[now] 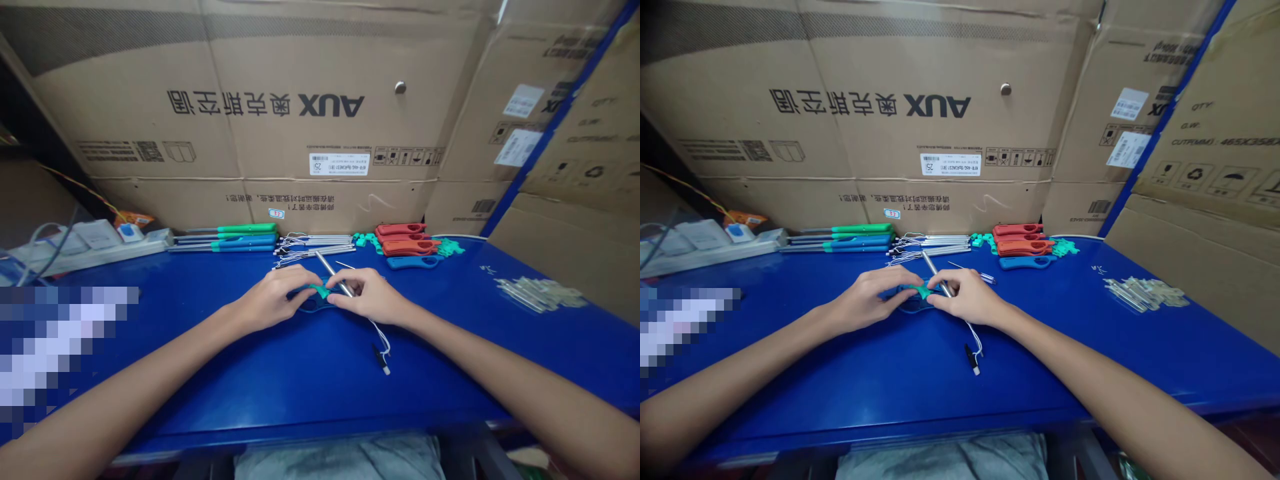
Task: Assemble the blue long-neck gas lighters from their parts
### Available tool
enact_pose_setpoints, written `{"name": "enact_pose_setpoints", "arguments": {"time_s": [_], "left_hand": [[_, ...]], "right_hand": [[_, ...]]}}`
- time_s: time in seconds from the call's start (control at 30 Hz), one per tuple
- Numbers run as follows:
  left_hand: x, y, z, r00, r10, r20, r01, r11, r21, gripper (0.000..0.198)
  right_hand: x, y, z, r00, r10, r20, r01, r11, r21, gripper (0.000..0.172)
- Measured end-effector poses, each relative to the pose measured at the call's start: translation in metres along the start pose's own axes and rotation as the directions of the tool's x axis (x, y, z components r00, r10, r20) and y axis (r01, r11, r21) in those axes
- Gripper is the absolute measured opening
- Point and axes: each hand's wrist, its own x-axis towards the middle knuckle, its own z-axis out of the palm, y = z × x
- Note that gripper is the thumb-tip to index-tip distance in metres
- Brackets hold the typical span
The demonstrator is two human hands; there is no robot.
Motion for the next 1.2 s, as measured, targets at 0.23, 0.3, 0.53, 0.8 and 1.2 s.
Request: {"name": "enact_pose_setpoints", "arguments": {"time_s": [0.23,0.3,0.53,0.8,1.2], "left_hand": [[-0.002,-0.004,0.000,0.989,-0.128,0.070,0.131,0.991,-0.032,0.018],[-0.002,-0.004,0.000,0.973,-0.205,0.110,0.210,0.977,-0.038,0.018],[-0.001,-0.005,-0.001,0.962,-0.232,0.143,0.230,0.973,0.031,0.018],[0.001,-0.003,-0.011,0.953,-0.213,0.214,0.178,0.969,0.171,0.011],[0.002,-0.007,-0.016,0.933,-0.223,0.282,0.195,0.973,0.126,0.015]], "right_hand": [[-0.002,0.003,-0.002,1.000,-0.007,0.018,0.009,0.996,-0.094,0.024],[-0.002,0.003,-0.002,1.000,-0.011,0.029,0.014,0.995,-0.096,0.024],[-0.003,-0.001,-0.002,0.999,-0.005,0.040,0.009,0.995,-0.103,0.022],[-0.002,-0.001,-0.003,0.999,-0.011,0.047,0.016,0.994,-0.106,0.021],[-0.003,0.000,-0.003,0.998,-0.008,0.056,0.014,0.994,-0.111,0.020]]}}
